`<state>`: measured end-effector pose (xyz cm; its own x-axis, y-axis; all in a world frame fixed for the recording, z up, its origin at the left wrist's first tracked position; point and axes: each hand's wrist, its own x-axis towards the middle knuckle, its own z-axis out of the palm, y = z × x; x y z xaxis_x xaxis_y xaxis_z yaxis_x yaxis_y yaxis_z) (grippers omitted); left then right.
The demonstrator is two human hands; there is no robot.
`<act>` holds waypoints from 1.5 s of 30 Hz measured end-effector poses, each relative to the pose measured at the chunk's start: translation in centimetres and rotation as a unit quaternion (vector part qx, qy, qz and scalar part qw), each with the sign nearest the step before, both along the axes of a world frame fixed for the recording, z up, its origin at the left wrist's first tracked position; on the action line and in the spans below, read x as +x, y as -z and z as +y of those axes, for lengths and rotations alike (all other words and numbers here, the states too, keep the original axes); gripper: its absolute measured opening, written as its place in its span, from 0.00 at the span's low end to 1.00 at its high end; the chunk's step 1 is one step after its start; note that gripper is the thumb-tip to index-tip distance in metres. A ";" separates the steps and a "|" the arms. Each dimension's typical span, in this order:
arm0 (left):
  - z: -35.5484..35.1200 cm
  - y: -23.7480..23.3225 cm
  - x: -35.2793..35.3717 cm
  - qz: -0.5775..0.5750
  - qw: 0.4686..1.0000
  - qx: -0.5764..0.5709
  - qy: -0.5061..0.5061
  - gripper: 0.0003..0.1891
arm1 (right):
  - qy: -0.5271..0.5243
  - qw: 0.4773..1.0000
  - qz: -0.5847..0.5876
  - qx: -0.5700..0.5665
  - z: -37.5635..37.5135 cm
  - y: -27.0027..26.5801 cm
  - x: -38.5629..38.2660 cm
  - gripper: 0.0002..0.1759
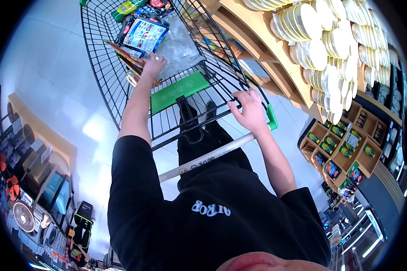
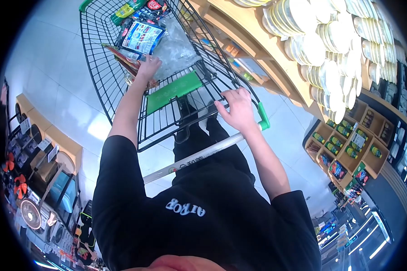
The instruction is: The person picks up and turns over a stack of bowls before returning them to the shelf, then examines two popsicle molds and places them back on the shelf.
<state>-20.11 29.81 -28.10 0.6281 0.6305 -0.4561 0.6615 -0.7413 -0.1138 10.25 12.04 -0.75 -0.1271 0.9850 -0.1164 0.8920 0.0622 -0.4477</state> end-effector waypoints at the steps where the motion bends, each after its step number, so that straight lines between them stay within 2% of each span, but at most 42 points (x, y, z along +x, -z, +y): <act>1: 0.0 -0.4 -0.2 -0.019 1.000 -0.004 -0.011 0.22 | 0.003 1.000 0.000 -0.004 0.0 -0.1 -0.1 0.17; 3: -0.6 -2.3 -0.5 -0.057 0.998 -0.014 -0.032 0.26 | 0.003 1.000 0.001 -0.008 0.0 -0.2 -0.1 0.17; 6: -1.1 -3.9 -0.9 -0.065 0.997 -0.002 -0.035 0.27 | 0.002 1.000 0.002 -0.006 -0.1 -0.2 -0.1 0.17; 9: -1.6 -5.2 -0.9 -0.176 0.981 0.070 -0.048 0.24 | 0.000 1.000 0.001 -0.004 -0.1 -0.1 -0.1 0.17; 13: -1.3 -10.8 1.2 -0.418 0.893 0.070 -0.150 0.29 | -0.001 1.000 0.003 0.010 -0.3 0.0 0.0 0.17; 14: -1.7 -13.4 2.2 -0.442 0.862 0.061 -0.239 0.29 | 0.000 1.000 0.009 0.023 -0.4 0.0 0.0 0.17; 16: -3.2 -18.6 3.5 -0.483 0.775 0.041 -0.406 0.30 | 0.010 0.999 0.012 0.029 -0.7 0.4 0.2 0.18; 19: -6.1 -23.0 3.4 -0.635 0.548 -0.093 -0.537 0.29 | 0.024 0.998 0.039 0.036 -1.1 0.8 0.4 0.22; 21: -9.0 -26.6 3.7 -0.728 0.378 -0.188 -0.540 0.27 | 0.028 0.997 0.059 0.033 -1.2 0.1 0.4 0.22; 23: -12.1 -28.8 3.9 -0.759 0.248 -0.293 -0.526 0.26 | 0.033 0.995 0.088 0.036 -1.2 -0.3 0.5 0.24; 26: -16.2 -31.9 4.6 -0.711 0.116 -0.397 -0.568 0.29 | 0.012 0.991 0.122 0.052 -1.3 -1.3 0.7 0.26; 28: -17.9 -32.6 5.8 -0.707 0.030 -0.431 -0.560 0.30 | 0.001 0.957 0.289 -0.012 -1.9 -4.2 -0.2 0.27; 29: -18.8 -32.6 6.5 -0.711 0.012 -0.450 -0.540 0.31 | -0.004 0.928 0.371 -0.044 -2.3 -5.6 -0.8 0.28; 30: -19.5 -33.4 7.4 -0.702 -0.007 -0.457 -0.546 0.31 | -0.061 0.923 0.377 -0.048 -2.6 -6.4 -1.2 0.33; 31: -20.0 -34.2 8.3 -0.693 -0.028 -0.464 -0.552 0.32 | -0.053 0.894 0.435 -0.095 -3.4 -7.0 -1.9 0.39; 33: -20.3 -35.5 9.9 -0.711 -0.007 -0.471 -0.522 0.34 | -0.040 0.864 0.496 -0.078 -4.5 -9.4 -3.7 0.42; 34: -20.3 -36.0 10.4 -0.715 0.006 -0.478 -0.510 0.34 | -0.024 0.865 0.498 -0.059 -4.6 -9.7 -4.0 0.45; 37: -20.5 -38.3 12.7 -0.728 0.029 -0.524 -0.441 0.36 | -0.064 0.943 0.316 0.084 -3.4 -11.8 -3.2 0.50; 38: -20.7 -39.1 13.9 -0.734 0.034 -0.547 -0.401 0.37 | 0.014 0.865 0.498 -0.056 -3.3 -12.5 -3.4 0.54; 40: -21.0 -40.6 15.5 -0.735 0.046 -0.583 -0.344 0.41 | 0.045 0.818 0.573 0.009 -3.7 -14.2 -3.3 0.53; 41: -21.2 -41.3 15.8 -0.729 0.071 -0.590 -0.339 0.40 | 0.060 0.791 0.608 0.042 -3.9 -15.3 -3.0 0.52; 42: -21.2 -41.9 16.2 -0.724 0.096 -0.597 -0.333 0.40 | 0.077 0.828 0.554 0.030 -4.1 -16.5 -2.0 0.54; 43: -21.3 -42.2 16.6 -0.717 0.120 -0.604 -0.328 0.40 | 0.072 0.806 0.586 0.040 -4.1 -16.8 -0.8 0.53; 44: -21.3 -39.9 15.8 -0.667 0.205 -0.621 -0.359 0.34 | 0.068 0.783 0.617 0.050 -4.0 -16.9 0.5 0.52; 45: -21.5 -40.1 15.5 -0.665 0.247 -0.597 -0.374 0.32 | 0.065 0.758 0.647 0.059 -4.0 -17.0 1.8 0.51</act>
<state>-4.61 8.28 12.00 0.6348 0.7115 -0.3014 -0.4726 0.6661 0.5770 12.08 8.09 16.21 0.0400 0.9929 0.1125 -0.2857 0.1192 -0.9509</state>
